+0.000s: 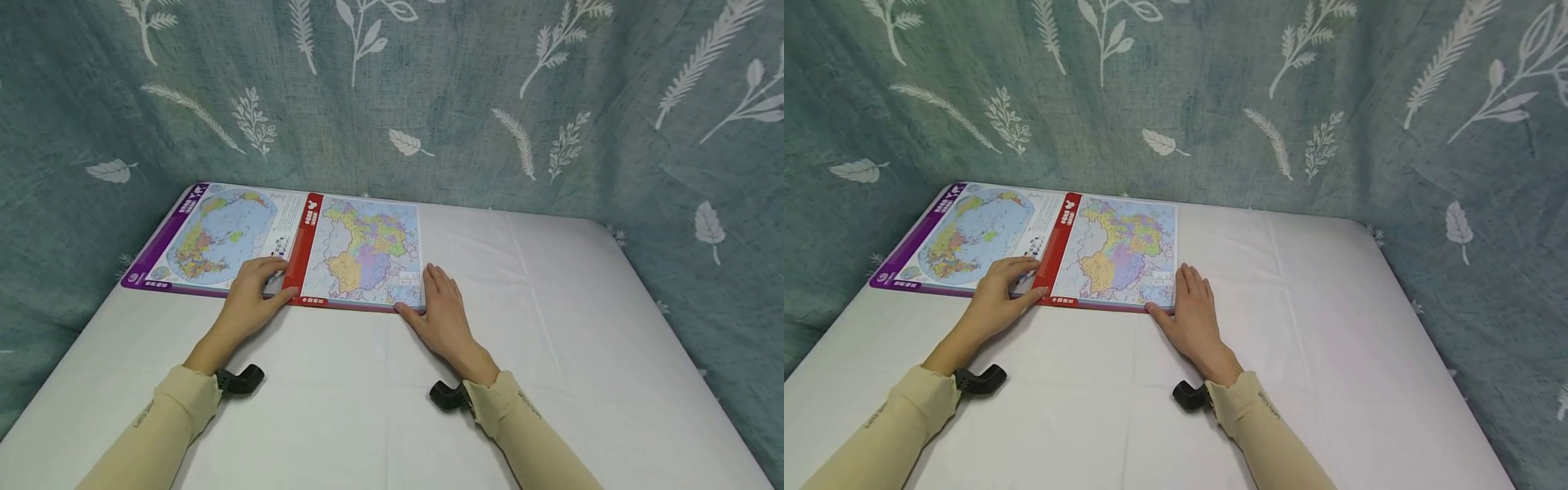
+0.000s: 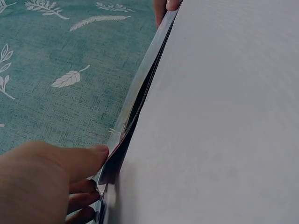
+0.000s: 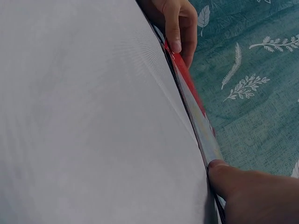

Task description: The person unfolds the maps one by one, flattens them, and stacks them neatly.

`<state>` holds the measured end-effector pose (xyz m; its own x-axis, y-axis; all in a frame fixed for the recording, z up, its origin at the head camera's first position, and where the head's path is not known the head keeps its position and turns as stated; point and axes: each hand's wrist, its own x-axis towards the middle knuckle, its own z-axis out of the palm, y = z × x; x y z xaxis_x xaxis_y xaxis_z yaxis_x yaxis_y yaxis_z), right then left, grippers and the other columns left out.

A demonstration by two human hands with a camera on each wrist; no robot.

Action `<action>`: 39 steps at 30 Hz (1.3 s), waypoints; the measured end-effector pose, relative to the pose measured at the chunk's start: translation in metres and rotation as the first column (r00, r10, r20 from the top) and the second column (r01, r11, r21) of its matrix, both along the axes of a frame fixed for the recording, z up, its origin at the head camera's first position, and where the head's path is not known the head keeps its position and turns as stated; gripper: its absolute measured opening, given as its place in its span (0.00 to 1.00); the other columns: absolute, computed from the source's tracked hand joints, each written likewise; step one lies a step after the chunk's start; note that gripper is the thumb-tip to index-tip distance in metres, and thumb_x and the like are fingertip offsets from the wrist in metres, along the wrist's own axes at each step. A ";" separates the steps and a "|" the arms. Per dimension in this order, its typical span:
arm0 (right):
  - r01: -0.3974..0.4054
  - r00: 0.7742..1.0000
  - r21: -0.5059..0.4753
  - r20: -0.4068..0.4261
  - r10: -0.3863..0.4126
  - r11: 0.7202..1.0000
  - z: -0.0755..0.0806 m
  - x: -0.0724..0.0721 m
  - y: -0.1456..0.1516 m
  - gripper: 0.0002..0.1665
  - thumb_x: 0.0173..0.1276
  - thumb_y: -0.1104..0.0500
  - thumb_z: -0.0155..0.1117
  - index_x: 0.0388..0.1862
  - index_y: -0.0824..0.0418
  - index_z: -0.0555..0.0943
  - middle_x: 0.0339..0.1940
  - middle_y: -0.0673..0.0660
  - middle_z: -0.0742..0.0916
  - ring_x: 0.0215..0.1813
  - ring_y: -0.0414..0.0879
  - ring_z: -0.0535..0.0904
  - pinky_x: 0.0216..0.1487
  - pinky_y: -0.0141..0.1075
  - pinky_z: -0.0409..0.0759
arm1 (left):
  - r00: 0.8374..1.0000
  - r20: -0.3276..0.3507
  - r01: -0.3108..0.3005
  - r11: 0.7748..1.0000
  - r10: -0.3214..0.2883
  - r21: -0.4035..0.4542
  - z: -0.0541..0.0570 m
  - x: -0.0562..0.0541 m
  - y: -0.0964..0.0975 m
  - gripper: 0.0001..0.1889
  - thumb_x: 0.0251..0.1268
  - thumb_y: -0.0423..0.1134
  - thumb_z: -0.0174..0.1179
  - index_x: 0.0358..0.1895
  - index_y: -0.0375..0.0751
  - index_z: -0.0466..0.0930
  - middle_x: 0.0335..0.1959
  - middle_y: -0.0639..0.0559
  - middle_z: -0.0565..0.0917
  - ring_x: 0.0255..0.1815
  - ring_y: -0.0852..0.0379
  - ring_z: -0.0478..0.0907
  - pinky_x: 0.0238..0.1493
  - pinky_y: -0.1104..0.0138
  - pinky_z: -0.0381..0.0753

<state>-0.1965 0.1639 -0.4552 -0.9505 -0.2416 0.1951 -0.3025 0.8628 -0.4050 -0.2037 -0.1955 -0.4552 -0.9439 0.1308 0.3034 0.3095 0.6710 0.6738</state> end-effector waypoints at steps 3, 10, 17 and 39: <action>-0.005 1.000 -0.029 -0.014 0.005 1.000 0.000 -0.001 0.000 0.56 0.74 0.41 0.68 0.82 0.76 0.56 0.84 0.71 0.61 0.86 0.65 0.55 0.84 0.59 0.51 | 1.000 -0.022 -0.013 1.000 0.014 0.019 0.001 -0.001 0.001 0.25 0.66 0.35 0.72 0.64 0.32 0.81 0.60 0.35 0.80 0.65 0.38 0.69 0.66 0.44 0.68; 0.012 0.996 -0.163 -0.080 -0.025 0.987 0.004 0.000 0.001 0.52 0.68 0.47 0.77 0.79 0.73 0.64 0.71 0.68 0.74 0.70 0.61 0.70 0.70 0.51 0.72 | 1.000 -0.021 -0.004 0.999 0.005 0.048 0.002 -0.005 0.004 0.23 0.66 0.33 0.73 0.63 0.33 0.81 0.29 0.47 0.82 0.35 0.53 0.73 0.43 0.62 0.66; -0.018 0.994 -0.272 -0.105 -0.011 0.962 0.003 0.000 0.004 0.46 0.67 0.57 0.78 0.78 0.71 0.66 0.36 0.58 0.85 0.31 0.44 0.75 0.37 0.36 0.69 | 1.000 0.010 -0.010 0.998 0.009 0.063 0.002 -0.004 0.007 0.23 0.67 0.31 0.71 0.63 0.32 0.80 0.23 0.51 0.78 0.20 0.61 0.66 0.37 0.64 0.64; 0.021 0.996 -0.393 -0.070 -0.053 0.919 0.002 0.003 0.007 0.38 0.70 0.61 0.75 0.74 0.68 0.71 0.34 0.58 0.84 0.32 0.45 0.75 0.36 0.32 0.72 | 0.999 0.049 -0.004 0.996 0.000 0.087 0.001 -0.003 0.003 0.22 0.68 0.29 0.68 0.64 0.32 0.79 0.23 0.50 0.80 0.21 0.63 0.66 0.35 0.67 0.64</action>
